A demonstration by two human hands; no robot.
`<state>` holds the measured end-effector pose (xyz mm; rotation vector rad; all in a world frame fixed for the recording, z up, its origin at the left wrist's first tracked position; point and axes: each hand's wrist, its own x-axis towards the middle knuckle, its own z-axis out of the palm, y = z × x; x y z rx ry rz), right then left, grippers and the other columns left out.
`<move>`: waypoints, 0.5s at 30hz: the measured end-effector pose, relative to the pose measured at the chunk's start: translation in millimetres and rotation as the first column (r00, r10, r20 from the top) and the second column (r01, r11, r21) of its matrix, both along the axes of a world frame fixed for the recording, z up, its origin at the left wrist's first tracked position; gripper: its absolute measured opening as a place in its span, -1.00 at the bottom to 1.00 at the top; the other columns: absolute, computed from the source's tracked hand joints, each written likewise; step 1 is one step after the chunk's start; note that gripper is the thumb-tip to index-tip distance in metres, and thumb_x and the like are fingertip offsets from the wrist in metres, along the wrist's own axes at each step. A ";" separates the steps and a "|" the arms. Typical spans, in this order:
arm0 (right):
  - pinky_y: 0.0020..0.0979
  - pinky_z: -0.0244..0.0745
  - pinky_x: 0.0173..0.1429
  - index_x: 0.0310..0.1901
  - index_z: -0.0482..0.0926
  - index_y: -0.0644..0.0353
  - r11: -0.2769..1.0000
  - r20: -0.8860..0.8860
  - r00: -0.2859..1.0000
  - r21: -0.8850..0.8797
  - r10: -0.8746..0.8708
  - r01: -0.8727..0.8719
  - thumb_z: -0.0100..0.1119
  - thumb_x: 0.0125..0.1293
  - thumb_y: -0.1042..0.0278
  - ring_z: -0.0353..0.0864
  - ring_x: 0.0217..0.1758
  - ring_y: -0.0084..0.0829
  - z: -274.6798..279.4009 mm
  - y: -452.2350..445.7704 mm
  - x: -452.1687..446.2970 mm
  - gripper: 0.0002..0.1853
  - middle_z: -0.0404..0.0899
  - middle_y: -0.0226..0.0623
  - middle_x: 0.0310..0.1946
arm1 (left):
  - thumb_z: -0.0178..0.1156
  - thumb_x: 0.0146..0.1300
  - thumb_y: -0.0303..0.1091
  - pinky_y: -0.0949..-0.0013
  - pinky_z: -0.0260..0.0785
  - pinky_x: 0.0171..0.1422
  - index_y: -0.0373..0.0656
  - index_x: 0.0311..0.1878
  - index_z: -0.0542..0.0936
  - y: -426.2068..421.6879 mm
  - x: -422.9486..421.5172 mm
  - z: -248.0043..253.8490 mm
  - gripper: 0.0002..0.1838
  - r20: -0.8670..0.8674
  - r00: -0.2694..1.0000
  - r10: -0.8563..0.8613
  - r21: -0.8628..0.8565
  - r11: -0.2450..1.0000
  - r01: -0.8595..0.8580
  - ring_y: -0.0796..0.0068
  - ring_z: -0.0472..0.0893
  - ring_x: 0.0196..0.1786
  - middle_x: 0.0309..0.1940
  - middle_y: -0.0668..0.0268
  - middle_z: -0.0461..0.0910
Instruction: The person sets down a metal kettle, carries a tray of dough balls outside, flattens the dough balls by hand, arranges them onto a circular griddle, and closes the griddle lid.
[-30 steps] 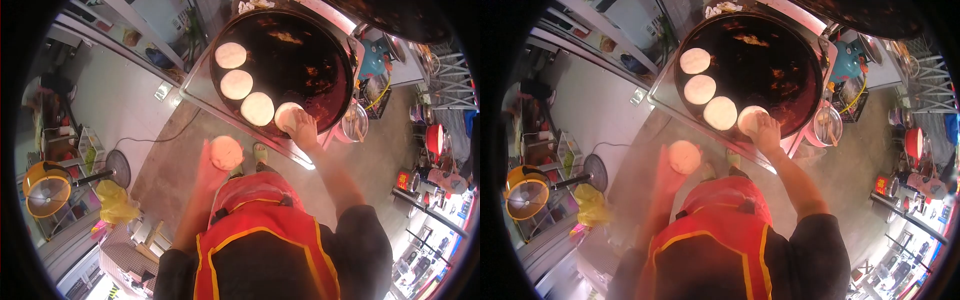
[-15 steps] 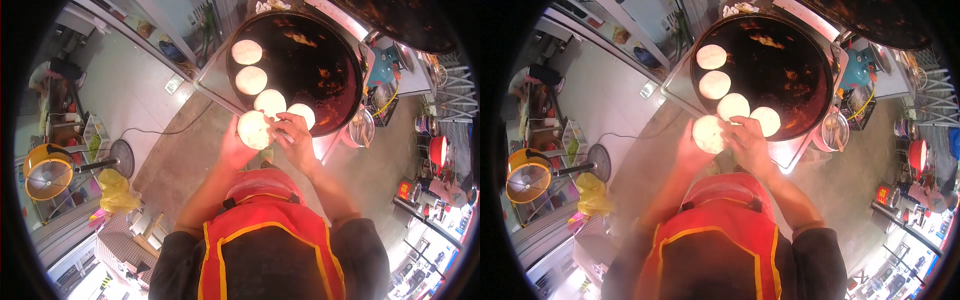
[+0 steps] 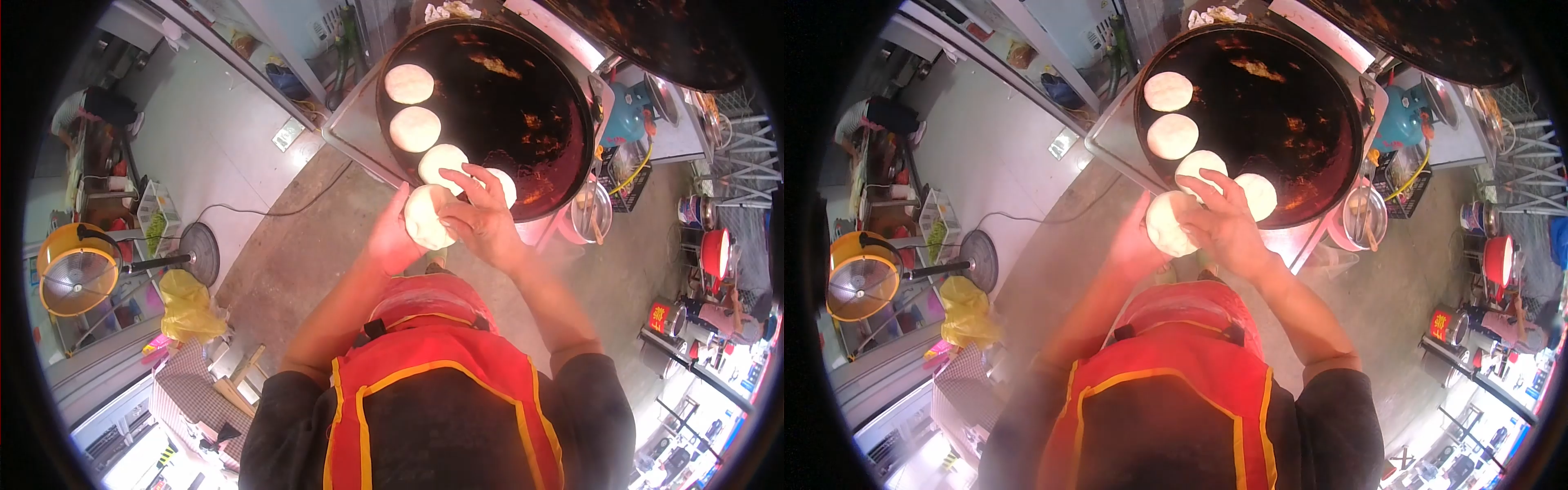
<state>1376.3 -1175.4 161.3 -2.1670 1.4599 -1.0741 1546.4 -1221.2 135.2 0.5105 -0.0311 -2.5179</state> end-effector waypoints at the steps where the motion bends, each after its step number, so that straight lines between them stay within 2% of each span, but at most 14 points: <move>1: -0.17 0.25 0.23 -0.30 0.63 0.09 1.000 -0.027 1.000 -0.012 -0.014 0.014 0.30 -0.05 0.48 0.22 0.25 -0.14 -0.4 0.4 1.5 -0.80 0.37 -0.38 0.17 | -0.42 0.43 0.09 0.17 0.20 0.32 -0.22 0.28 0.25 0.8 -0.2 2.4 -0.38 0.040 0.999 -0.002 -0.003 1.000 0.002 0.28 0.37 0.23 0.21 0.17 0.35; 3: -0.17 0.23 0.24 -0.31 0.63 0.11 0.998 -0.082 0.996 -0.038 -0.044 0.041 0.26 -0.01 0.49 0.20 0.27 -0.14 -1.5 1.3 5.9 -0.83 0.35 -0.38 0.19 | -0.41 0.43 0.08 0.18 0.20 0.31 -0.21 0.28 0.25 2.5 -0.8 6.9 -0.39 0.119 0.993 -0.006 -0.010 1.000 0.007 0.29 0.38 0.23 0.21 0.19 0.35; 6: -0.13 0.19 0.27 -0.27 0.61 0.15 0.995 -0.113 0.991 -0.066 -0.077 0.070 0.22 0.04 0.49 0.16 0.29 -0.10 -9.9 3.8 10.4 -0.83 0.32 -0.32 0.21 | -0.40 0.43 0.08 0.19 0.21 0.31 -0.21 0.27 0.27 2.4 -2.2 9.6 -0.39 0.095 0.995 0.005 -0.022 1.000 -0.003 0.30 0.38 0.23 0.19 0.20 0.38; 9: -0.27 0.28 0.25 -0.06 0.55 0.20 0.988 0.002 0.991 -0.083 -0.134 0.134 0.26 0.08 0.47 0.22 0.30 -0.15 0.7 10.7 5.2 -0.67 0.25 -0.20 0.26 | -0.36 0.43 0.07 0.13 0.12 0.38 -0.26 0.26 0.28 -0.7 -1.9 -0.1 -0.39 -0.023 0.999 0.024 -0.016 1.000 -0.024 0.24 0.33 0.28 0.21 0.16 0.36; 10: -0.26 0.26 0.27 0.03 0.47 0.23 0.986 0.250 0.954 0.036 -0.168 0.164 0.22 0.13 0.43 0.23 0.30 -0.19 0.6 11.7 3.9 -0.61 0.24 -0.19 0.27 | -0.36 0.43 0.08 0.13 0.13 0.37 -0.27 0.26 0.28 -1.9 -2.7 1.3 -0.38 -0.031 0.999 0.025 -0.028 0.999 -0.025 0.24 0.33 0.28 0.20 0.16 0.36; 11: -0.25 0.25 0.29 0.11 0.40 0.26 0.974 0.476 0.852 0.157 -0.218 0.162 0.19 0.19 0.38 0.24 0.31 -0.22 0.1 12.4 2.4 -0.56 0.22 -0.17 0.28 | -0.37 0.42 0.08 0.14 0.13 0.37 -0.28 0.26 0.28 -3.3 -3.8 4.0 -0.37 -0.038 0.999 0.025 -0.039 0.999 -0.027 0.24 0.33 0.28 0.20 0.16 0.37; 12: -0.25 0.23 0.31 0.20 0.32 0.28 0.954 0.663 0.694 0.273 -0.282 0.127 0.16 0.24 0.34 0.24 0.31 -0.25 -0.6 12.7 -0.1 -0.49 0.20 -0.16 0.29 | -0.37 0.42 0.09 0.14 0.13 0.37 -0.28 0.26 0.28 -4.5 -5.3 6.1 -0.36 -0.045 0.999 0.026 -0.050 0.998 -0.028 0.25 0.34 0.27 0.19 0.16 0.38; 13: -0.25 0.23 0.32 0.32 0.14 0.28 0.893 0.663 0.650 0.447 -0.372 0.054 0.12 0.30 0.20 0.25 0.31 -0.34 -2.2 14.2 -6.4 -0.36 0.20 -0.22 0.29 | -0.37 0.42 0.09 0.18 0.16 0.35 -0.26 0.25 0.29 -6.9 -7.5 6.9 -0.37 -0.002 1.000 -0.007 -0.082 0.997 0.006 0.28 0.35 0.26 0.19 0.18 0.38; 15: -0.31 0.34 0.19 0.32 0.17 0.21 0.769 0.759 0.472 0.597 -0.450 -0.228 0.14 0.29 0.24 0.33 0.23 -0.41 -18.0 11.9 -9.7 -0.38 0.26 -0.24 0.25 | -0.38 0.43 0.10 0.26 0.22 0.30 -0.23 0.24 0.31 -11.2 -12.9 7.6 -0.38 0.085 0.994 -0.067 -0.143 0.987 0.079 0.35 0.37 0.24 0.18 0.24 0.40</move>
